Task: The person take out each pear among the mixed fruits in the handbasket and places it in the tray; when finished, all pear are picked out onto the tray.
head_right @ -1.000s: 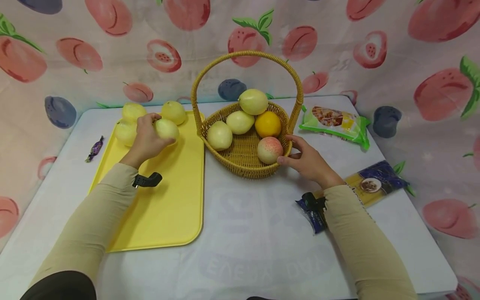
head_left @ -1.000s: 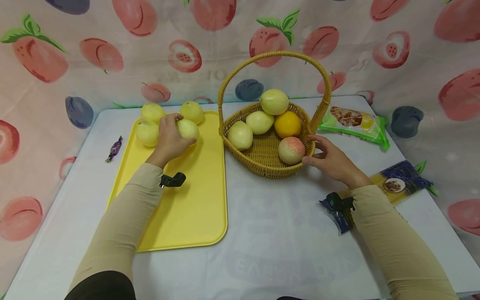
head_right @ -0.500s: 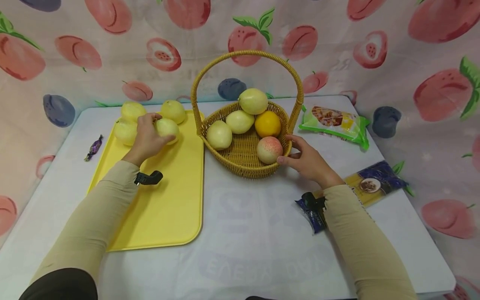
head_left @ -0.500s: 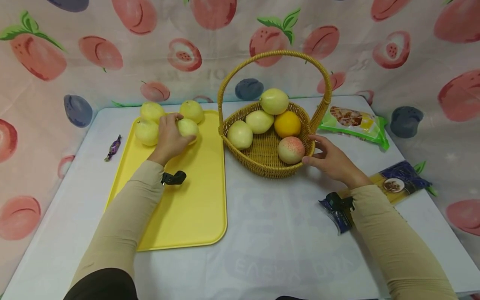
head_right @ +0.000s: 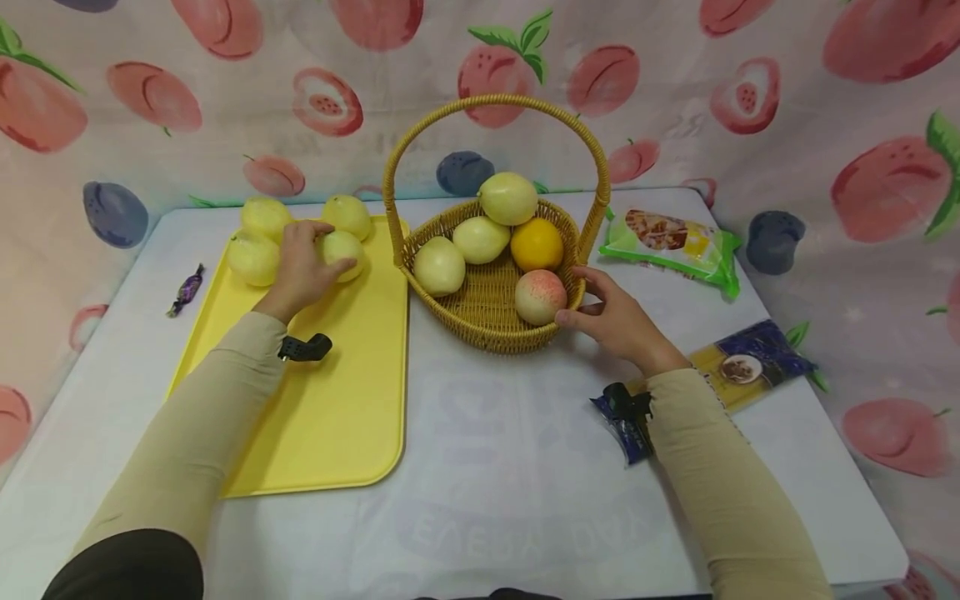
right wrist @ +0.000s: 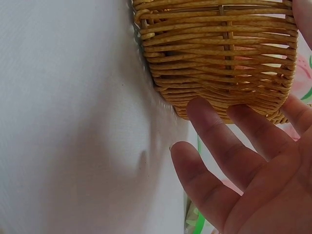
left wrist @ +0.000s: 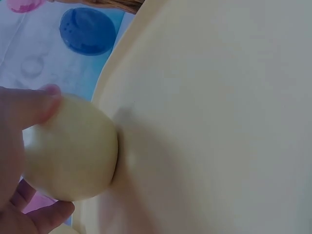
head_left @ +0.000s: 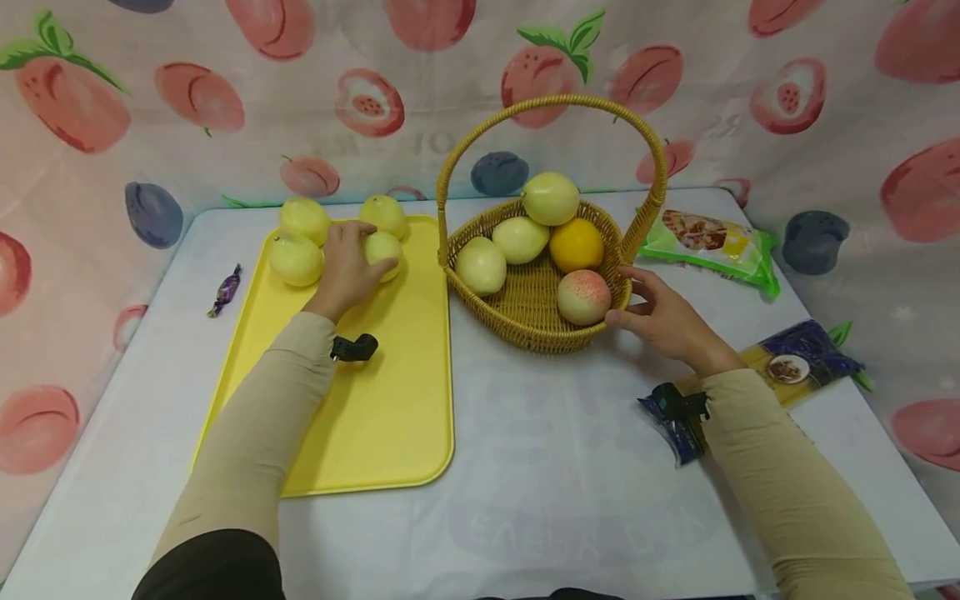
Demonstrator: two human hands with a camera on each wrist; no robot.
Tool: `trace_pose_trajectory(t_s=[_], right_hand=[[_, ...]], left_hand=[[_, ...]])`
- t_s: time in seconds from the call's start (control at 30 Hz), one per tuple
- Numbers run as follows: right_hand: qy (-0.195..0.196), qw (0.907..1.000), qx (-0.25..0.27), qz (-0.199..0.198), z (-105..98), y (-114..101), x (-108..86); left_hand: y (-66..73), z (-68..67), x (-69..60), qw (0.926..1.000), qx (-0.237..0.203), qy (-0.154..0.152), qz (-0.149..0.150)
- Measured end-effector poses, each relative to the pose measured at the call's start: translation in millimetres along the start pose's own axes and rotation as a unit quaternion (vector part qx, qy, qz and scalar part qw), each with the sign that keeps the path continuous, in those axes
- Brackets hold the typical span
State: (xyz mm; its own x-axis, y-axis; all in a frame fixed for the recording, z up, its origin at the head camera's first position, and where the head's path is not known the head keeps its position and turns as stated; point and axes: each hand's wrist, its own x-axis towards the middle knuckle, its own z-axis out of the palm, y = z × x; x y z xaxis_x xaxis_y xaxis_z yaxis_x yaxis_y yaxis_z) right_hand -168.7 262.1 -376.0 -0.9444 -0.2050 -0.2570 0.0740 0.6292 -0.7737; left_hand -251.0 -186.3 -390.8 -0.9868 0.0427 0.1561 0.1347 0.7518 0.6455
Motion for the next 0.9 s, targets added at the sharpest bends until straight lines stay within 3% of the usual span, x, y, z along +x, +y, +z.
trace_pose_trajectory(t_s=[0.53, 0.9], right_hand=[[0.000, 0.9999, 0.010, -0.012, -2.9, -0.6, 0.1], [-0.005, 1.0000, 0.006, -0.004, -1.7, -2.1, -0.4]], left_hand=[[0.4, -1.7, 7.9, 0.9999, -0.013, 0.003, 0.001], [-0.1, -1.1, 5.5, 0.9995, -0.027, 0.003, -0.018]])
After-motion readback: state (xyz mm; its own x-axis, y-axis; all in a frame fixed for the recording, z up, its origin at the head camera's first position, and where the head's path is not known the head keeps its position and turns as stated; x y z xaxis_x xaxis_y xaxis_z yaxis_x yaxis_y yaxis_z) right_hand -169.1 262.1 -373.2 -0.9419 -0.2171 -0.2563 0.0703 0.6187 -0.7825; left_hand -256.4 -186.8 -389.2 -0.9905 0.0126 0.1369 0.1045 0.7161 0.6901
